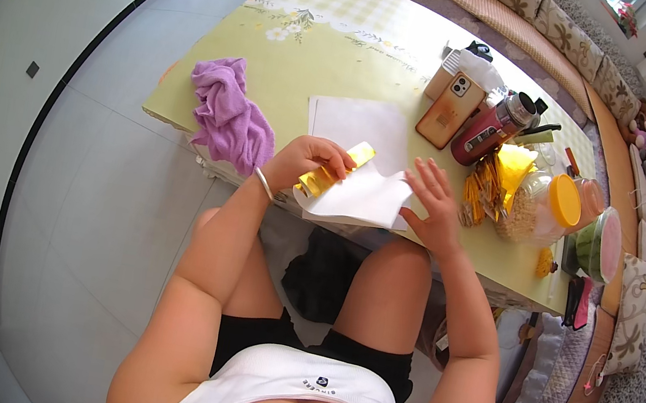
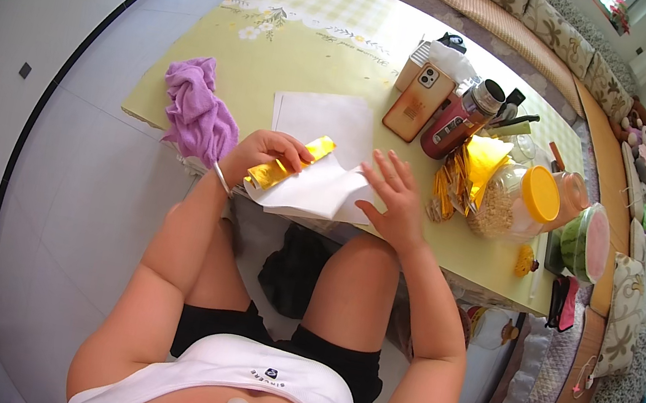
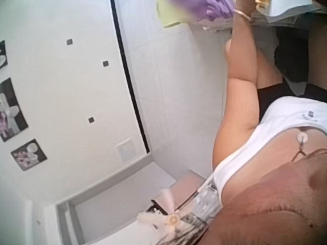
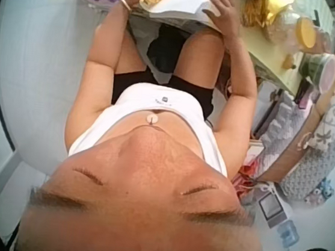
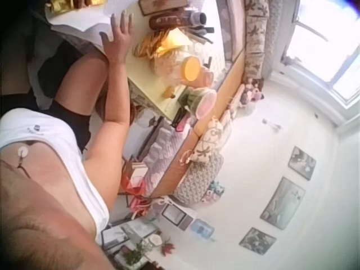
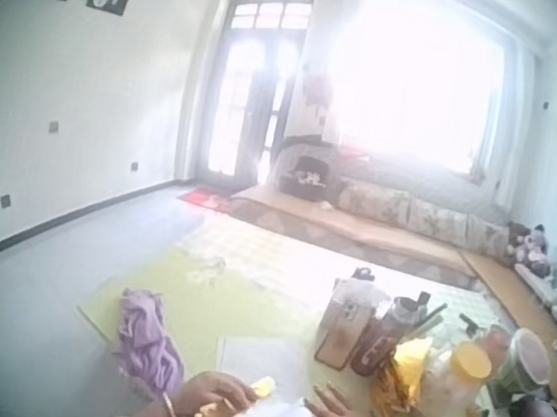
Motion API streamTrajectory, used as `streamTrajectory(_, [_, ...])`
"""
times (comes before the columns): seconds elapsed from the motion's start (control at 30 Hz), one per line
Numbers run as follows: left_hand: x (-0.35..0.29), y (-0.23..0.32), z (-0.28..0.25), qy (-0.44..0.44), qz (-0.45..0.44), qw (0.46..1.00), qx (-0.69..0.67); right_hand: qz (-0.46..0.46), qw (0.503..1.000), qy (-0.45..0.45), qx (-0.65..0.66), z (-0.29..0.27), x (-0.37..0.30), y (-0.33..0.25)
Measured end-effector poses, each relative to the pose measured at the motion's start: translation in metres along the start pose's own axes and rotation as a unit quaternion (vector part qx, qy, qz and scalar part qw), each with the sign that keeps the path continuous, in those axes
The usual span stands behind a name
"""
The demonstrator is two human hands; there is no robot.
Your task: The person sits on the floor and folds a sheet of white paper with a gold foil center into a smaller rectangular shape. They repeatedly fold the paper in half, crease the edges, and unfold it to check the alignment, continuing this process until the paper is compacted.
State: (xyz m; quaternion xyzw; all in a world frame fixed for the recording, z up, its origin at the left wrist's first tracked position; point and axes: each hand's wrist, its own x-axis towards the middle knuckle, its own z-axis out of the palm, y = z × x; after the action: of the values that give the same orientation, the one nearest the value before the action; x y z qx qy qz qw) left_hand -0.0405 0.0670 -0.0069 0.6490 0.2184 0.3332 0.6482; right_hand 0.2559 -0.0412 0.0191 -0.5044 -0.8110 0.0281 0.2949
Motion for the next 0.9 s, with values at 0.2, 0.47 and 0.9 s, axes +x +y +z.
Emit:
streamTrajectory(0.2, [0.005, 0.001, 0.002, -0.016, -0.047, 0.999, -0.020, -0.086, 0.995, -0.050, -0.001, 0.015, 0.003, -0.008])
streamTrajectory(0.47, [-0.023, 0.028, 0.016, 0.010, 0.173, 0.910, 0.375, -0.043, 0.982, -0.064, -0.173, 0.030, -0.004, -0.031])
streamTrajectory(0.9, [-0.045, 0.011, 0.013, -0.005, 0.140, 0.873, 0.468, 0.019, 0.992, -0.120, 0.019, 0.030, -0.005, -0.029])
